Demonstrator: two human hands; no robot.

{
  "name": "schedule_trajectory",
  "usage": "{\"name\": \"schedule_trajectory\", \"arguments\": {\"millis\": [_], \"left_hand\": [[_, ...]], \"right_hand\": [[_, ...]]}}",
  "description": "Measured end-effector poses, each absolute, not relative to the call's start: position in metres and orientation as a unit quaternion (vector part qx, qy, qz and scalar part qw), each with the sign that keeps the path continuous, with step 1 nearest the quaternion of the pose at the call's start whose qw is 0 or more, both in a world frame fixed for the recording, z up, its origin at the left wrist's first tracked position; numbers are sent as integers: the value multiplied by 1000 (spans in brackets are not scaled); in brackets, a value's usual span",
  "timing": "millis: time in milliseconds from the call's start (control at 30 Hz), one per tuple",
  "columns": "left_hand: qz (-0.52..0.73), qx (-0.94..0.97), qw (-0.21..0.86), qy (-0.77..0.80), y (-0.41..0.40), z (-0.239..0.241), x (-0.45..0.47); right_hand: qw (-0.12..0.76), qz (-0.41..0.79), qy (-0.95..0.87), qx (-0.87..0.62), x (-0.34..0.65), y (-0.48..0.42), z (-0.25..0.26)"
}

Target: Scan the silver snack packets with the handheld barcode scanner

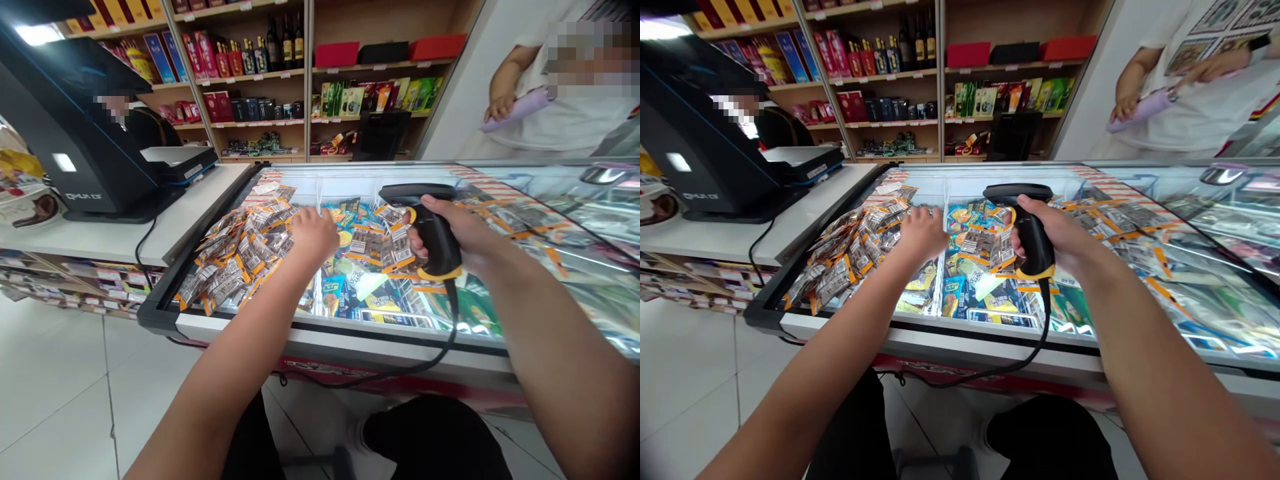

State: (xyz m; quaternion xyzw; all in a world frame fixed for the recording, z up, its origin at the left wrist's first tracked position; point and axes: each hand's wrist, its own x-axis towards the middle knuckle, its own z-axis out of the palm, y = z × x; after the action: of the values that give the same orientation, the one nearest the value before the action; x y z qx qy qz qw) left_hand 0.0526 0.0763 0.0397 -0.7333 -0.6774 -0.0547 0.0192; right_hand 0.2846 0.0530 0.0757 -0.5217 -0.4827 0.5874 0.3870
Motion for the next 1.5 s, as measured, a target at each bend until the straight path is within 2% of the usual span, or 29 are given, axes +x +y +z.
{"name": "schedule_trajectory", "arguments": {"millis": [67,133,300,367,467,567,700,833,1500], "left_hand": [[-34,-673,5,-739,77,55,30],[21,-636,-70,-768,76,68,10],[67,-698,-103,-706,75,77,-10],[10,-735,-95,-672,80,71,-7],[-161,-743,-108,-641,93,60,2],[-310,-693,-160,-631,102,53,12],[-398,-626,-261,-618,105,49,22],[-436,-605,-316,-587,107,44,25],[-437,-578,-367,-584,103,48,31]], "right_hand": [[385,587,-475,-530,287,54,74],[386,590,-468,-533,288,54,75],[394,596,-458,-529,286,50,78],[390,589,-474,-525,286,49,78],[357,594,-508,-513,288,49,75],[303,611,-533,-501,291,52,69],[271,617,-558,-485,292,52,64],[241,607,-596,-466,291,48,66],[225,614,-598,-464,293,47,71]]}}
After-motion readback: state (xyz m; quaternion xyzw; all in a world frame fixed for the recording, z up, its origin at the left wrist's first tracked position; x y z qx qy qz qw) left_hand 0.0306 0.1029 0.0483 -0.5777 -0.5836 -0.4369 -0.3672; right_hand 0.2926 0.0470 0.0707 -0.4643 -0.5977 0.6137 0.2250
